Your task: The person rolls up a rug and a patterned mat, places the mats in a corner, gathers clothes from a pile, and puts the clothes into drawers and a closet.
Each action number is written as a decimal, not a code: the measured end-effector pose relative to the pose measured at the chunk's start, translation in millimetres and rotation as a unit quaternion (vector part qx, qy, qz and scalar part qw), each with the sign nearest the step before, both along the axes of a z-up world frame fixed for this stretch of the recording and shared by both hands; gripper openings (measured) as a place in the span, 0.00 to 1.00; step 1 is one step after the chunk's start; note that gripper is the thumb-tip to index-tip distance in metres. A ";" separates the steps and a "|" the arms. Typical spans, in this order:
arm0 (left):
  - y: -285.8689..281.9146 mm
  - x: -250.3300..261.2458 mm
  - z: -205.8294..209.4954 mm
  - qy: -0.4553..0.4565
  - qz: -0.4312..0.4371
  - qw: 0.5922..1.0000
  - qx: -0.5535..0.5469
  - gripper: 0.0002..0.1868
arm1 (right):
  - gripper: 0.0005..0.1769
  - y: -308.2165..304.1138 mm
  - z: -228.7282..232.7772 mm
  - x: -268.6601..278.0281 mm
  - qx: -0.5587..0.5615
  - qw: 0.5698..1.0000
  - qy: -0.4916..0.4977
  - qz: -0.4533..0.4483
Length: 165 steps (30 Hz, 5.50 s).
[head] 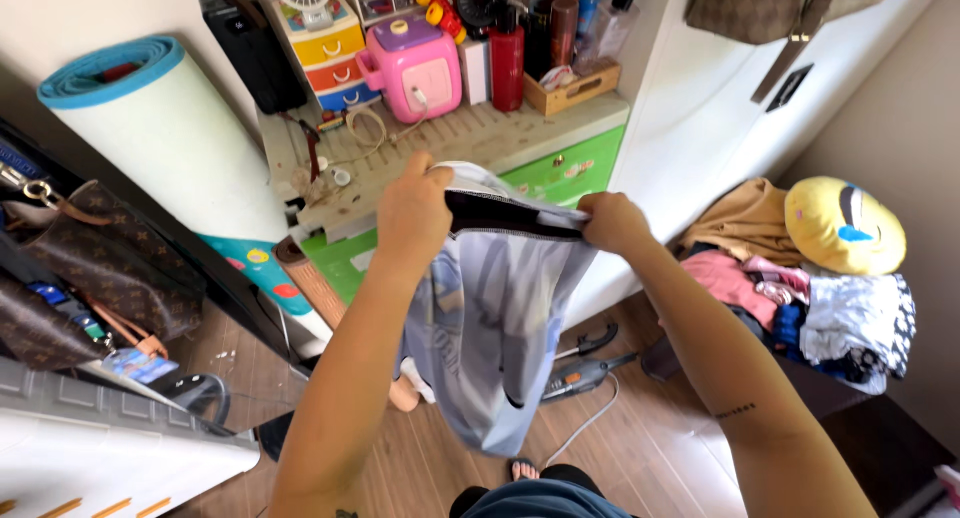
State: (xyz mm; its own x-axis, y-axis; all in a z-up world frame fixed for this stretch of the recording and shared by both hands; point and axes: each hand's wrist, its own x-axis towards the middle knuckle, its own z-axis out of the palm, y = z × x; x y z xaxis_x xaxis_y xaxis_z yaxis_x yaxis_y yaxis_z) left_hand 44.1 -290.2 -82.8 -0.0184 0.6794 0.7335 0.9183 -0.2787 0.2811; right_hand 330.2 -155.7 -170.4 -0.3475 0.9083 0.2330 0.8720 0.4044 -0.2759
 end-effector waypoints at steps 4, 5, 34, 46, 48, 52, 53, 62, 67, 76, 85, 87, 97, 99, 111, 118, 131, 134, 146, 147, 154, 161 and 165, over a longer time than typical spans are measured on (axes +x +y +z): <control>-24.8 -28.5 -32.2 -0.018 0.022 0.999 -0.023 0.26 | 0.13 -29.6 12.9 7.9 -0.184 0.979 0.071 -0.047; -27.9 -33.5 -45.8 -0.032 0.014 0.999 -0.027 0.28 | 0.13 -39.9 15.4 8.7 -0.222 0.965 0.136 -0.040; 12.7 170.2 -162.0 -0.771 -0.494 0.287 -0.281 0.28 | 0.54 -94.0 -66.1 67.4 -0.359 0.796 0.486 0.043; 57.1 65.6 -61.2 -0.760 -0.449 0.470 -0.032 0.27 | 0.24 59.4 26.4 -94.8 -0.387 0.458 0.763 0.243; 86.1 34.1 -51.0 -0.743 -0.444 0.498 0.055 0.24 | 0.24 76.8 50.3 -110.3 -0.401 0.505 0.721 0.255; 146.6 -30.2 -41.5 -0.755 -0.373 0.527 0.116 0.26 | 0.40 106.2 66.1 -71.4 -0.279 0.751 0.559 0.213; 161.7 -40.8 -41.6 -0.741 -0.302 0.586 0.125 0.29 | 0.40 109.6 54.4 -50.7 -0.260 0.779 0.527 0.218; 131.4 40.9 -59.6 -0.037 0.133 0.964 0.226 0.30 | 0.31 153.4 -149.1 140.8 -0.441 0.851 0.283 0.009; 146.2 162.3 -126.0 0.011 -0.142 0.986 0.089 0.16 | 0.32 141.2 -271.8 247.9 -0.431 0.850 0.280 -0.112; 192.0 292.9 -233.3 0.017 -0.350 0.935 -0.055 0.13 | 0.28 15.6 -378.8 364.5 -0.414 0.876 0.166 -0.183; 220.4 392.9 -307.8 0.031 -0.450 0.873 -0.183 0.10 | 0.28 -96.3 -345.5 448.1 -0.432 0.778 0.226 -0.397; 226.8 416.3 -316.8 0.033 -0.470 0.860 -0.195 0.10 | 0.28 -109.9 -339.5 463.4 -0.410 0.769 0.255 -0.418; 300.4 601.9 -381.9 -0.071 -0.439 0.858 -0.259 0.28 | 0.32 -74.2 -339.3 599.7 -0.291 0.841 0.208 -0.406; 337.3 650.3 -413.3 -0.147 -0.429 0.860 -0.235 0.32 | 0.32 -49.5 -328.3 622.1 -0.249 0.859 0.219 -0.391; 497.5 834.4 -489.9 -0.555 -0.109 0.668 -0.483 0.52 | 0.28 59.7 -253.9 705.9 -0.209 0.871 0.322 -0.306; 555.5 878.8 -501.6 -0.504 0.012 0.691 -0.518 0.51 | 0.26 79.5 -248.7 765.0 -0.232 0.854 0.337 -0.322; 469.7 1048.6 -409.7 -0.651 -0.275 0.418 -0.571 0.25 | 0.49 54.1 -273.7 872.2 -0.018 0.546 0.644 -0.536; 360.4 1117.7 -382.8 -0.532 -0.487 0.282 -0.632 0.17 | 0.41 -0.1 -295.1 902.8 0.137 0.368 0.799 -0.455; 144.7 1188.9 -387.8 -0.151 -0.619 0.547 -0.543 0.33 | 0.33 -196.5 -310.5 1076.0 -0.041 0.270 0.738 -0.618; 154.6 1174.5 -406.3 -0.156 -0.632 0.600 -0.465 0.30 | 0.32 -185.5 -318.0 1081.4 -0.112 0.350 0.687 -0.628; 266.7 1053.6 -504.9 -0.275 -0.407 0.697 -0.522 0.17 | 0.27 -25.2 -351.0 1020.9 -0.303 0.595 0.589 -0.456; 369.6 872.4 -565.2 -0.386 -0.202 0.769 -0.467 0.13 | 0.28 108.3 -334.2 892.4 -0.404 0.737 0.422 -0.339; 404.4 801.9 -576.6 -0.521 -0.089 0.704 -0.474 0.14 | 0.27 158.9 -343.2 841.1 -0.430 0.758 0.387 -0.302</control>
State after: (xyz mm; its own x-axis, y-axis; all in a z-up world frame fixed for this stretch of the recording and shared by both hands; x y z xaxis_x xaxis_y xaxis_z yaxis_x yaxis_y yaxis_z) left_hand 846.0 114.2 -659.4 -0.0634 0.9141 -0.4005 0.0496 0.4037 0.9136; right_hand 1171.3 3.2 -513.6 0.1299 0.7788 -0.6137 0.2688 -0.6234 -0.7343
